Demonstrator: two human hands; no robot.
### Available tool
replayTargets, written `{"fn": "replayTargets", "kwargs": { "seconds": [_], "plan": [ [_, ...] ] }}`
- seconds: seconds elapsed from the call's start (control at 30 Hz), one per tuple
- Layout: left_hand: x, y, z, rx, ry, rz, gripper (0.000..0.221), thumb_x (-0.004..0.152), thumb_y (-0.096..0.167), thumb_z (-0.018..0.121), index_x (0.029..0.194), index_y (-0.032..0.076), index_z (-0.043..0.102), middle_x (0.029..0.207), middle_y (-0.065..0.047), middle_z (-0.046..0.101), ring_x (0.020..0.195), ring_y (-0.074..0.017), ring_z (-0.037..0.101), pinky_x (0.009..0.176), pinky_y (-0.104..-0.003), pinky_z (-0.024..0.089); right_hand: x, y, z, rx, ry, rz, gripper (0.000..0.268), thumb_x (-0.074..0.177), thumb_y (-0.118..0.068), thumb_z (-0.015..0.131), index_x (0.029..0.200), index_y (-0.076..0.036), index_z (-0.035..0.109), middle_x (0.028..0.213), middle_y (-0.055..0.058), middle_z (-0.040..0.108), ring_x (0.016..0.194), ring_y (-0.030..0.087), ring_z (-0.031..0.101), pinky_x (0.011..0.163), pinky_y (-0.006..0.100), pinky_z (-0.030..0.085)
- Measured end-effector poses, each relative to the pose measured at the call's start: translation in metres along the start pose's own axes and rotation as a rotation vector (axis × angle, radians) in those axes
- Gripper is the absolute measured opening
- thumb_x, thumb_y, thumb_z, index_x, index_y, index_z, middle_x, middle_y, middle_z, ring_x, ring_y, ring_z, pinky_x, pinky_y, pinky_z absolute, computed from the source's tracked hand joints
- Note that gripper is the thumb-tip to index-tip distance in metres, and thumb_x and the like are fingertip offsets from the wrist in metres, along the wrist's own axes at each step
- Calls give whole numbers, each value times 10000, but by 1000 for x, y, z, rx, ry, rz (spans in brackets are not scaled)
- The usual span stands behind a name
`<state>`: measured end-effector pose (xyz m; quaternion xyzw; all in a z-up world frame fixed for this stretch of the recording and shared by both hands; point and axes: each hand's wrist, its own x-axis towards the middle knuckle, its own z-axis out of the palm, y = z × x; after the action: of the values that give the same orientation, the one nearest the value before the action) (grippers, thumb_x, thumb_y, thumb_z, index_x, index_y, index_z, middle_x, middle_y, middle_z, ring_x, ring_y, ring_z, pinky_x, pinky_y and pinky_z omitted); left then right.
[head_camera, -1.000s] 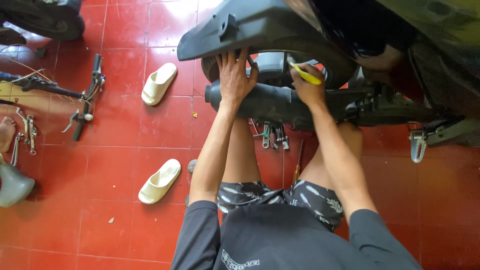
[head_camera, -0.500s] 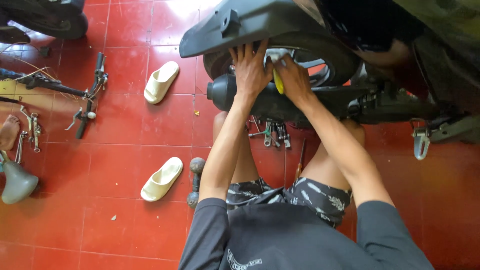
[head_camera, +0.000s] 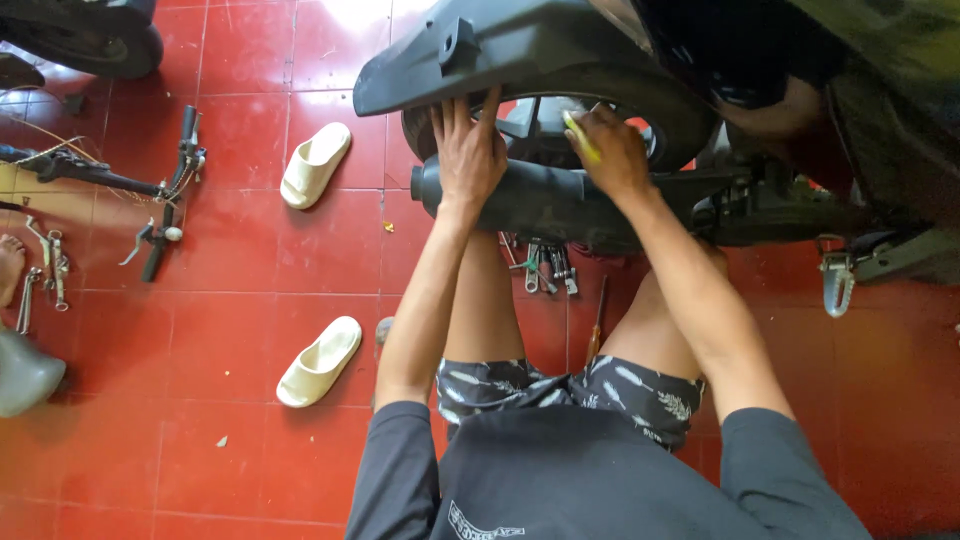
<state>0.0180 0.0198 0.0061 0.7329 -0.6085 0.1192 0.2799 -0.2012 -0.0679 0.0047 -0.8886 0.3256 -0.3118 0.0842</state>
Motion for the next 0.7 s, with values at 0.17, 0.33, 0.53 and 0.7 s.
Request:
{"fn": "replayTargets", "kwargs": {
  "seconds": [0.17,0.33,0.53,0.7],
  "plan": [
    [-1,10,-3,8,7,44,821,783,145,699,1560,249,457,1511,-250,433,1397,-482,433,1215,-601,342,-12,-6,15,11,-4,40,253,942,-63,736,1180,-19,661,1054,140,592,784,372,646,686,468,518],
    [3,16,-10,-28,44,72,797,770,164,709,1533,258,500,1477,-213,473,1358,-462,451,1189,-608,341,-10,12,15,-114,41,27,288,946,-92,737,1227,-59,687,1047,124,663,747,385,658,647,469,518],
    [3,3,-22,27,13,162,842,754,157,714,1549,301,476,1454,-159,544,1285,-386,535,1143,-519,394,-7,-13,0,135,42,-91,275,919,1,777,1192,-4,740,1030,107,645,724,281,646,631,388,493],
    [4,8,-28,41,6,150,784,789,204,722,1539,274,502,1481,-164,527,1301,-385,520,1148,-515,369,-12,-2,3,-87,-4,-30,254,983,-72,716,1233,-34,693,1104,99,612,779,342,658,675,459,525]
  ]
}}
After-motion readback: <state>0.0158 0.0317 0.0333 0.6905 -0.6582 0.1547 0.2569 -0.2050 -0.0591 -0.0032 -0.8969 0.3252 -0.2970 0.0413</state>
